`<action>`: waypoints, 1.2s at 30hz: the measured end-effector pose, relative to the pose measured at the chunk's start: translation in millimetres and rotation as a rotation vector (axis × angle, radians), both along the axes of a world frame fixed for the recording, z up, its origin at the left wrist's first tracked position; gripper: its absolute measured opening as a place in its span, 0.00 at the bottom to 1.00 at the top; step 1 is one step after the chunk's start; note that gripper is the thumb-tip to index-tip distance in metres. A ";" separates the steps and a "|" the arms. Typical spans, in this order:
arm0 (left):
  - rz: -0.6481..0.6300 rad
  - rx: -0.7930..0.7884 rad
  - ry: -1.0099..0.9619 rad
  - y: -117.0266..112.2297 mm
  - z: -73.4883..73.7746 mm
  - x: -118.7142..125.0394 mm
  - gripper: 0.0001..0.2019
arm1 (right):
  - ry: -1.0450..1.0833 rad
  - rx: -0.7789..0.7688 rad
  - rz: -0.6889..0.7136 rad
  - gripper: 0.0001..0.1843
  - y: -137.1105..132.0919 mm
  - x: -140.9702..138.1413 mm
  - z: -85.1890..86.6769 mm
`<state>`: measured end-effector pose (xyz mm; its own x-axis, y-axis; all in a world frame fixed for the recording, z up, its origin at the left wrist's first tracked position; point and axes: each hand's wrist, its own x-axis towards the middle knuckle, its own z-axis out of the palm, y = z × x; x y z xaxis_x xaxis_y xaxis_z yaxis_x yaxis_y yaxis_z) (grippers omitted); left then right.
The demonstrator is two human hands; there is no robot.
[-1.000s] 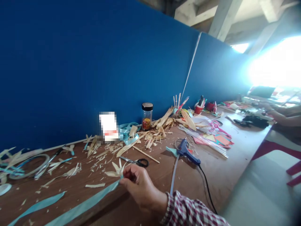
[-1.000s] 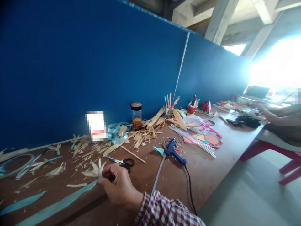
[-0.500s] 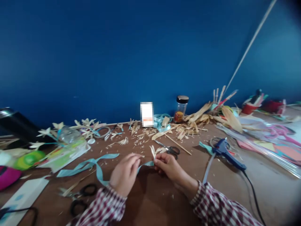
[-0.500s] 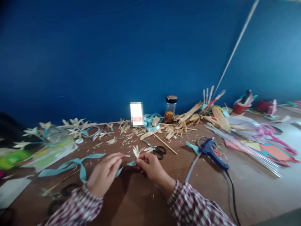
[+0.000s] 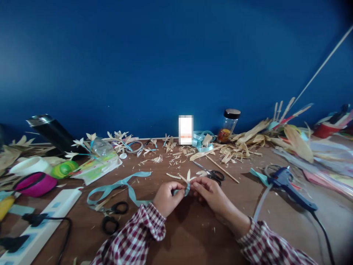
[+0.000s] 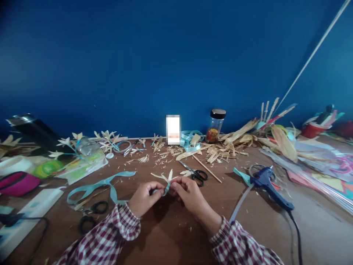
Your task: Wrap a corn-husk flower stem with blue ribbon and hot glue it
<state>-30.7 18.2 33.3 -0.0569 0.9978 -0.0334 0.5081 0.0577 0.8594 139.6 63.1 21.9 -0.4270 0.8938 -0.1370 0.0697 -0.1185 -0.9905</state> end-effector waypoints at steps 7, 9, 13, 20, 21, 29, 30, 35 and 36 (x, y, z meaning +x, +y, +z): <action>0.030 0.158 0.079 -3.0 1.7 1.2 0.06 | 0.010 -0.043 0.034 0.17 1.1 -2.3 -0.1; 0.017 0.223 0.135 -5.7 2.1 3.4 0.05 | 0.032 -0.055 0.036 0.19 0.6 -2.5 1.2; -0.042 0.247 0.235 -10.7 4.5 10.0 0.06 | 0.048 -0.087 0.047 0.20 -0.2 -1.9 2.9; -0.017 0.181 0.164 -8.4 -0.5 9.4 0.06 | 0.142 -0.087 0.069 0.21 0.9 -2.6 1.1; -0.005 0.168 0.157 -8.2 -1.4 8.6 0.06 | 0.143 -0.086 0.056 0.21 1.0 -2.6 0.3; 0.025 0.045 0.233 -8.3 -2.7 8.4 0.07 | -0.112 0.109 0.029 0.29 -1.1 0.7 0.1; 0.024 0.038 0.257 -7.9 -3.7 8.5 0.07 | -0.196 0.193 0.022 0.31 -1.6 2.3 4.0; 0.012 0.029 0.347 -6.3 -10.1 7.8 0.08 | -0.489 0.559 -0.020 0.28 6.2 32.6 55.3; 0.006 0.032 0.347 -6.4 -10.4 7.7 0.08 | -0.496 0.570 -0.023 0.27 10.1 44.9 71.3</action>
<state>-23.0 11.7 22.9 -0.0652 0.9977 0.0203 0.7701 0.0374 0.6368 184.5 73.1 93.2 -0.4161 0.8918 0.1776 0.5267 0.3956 -0.7524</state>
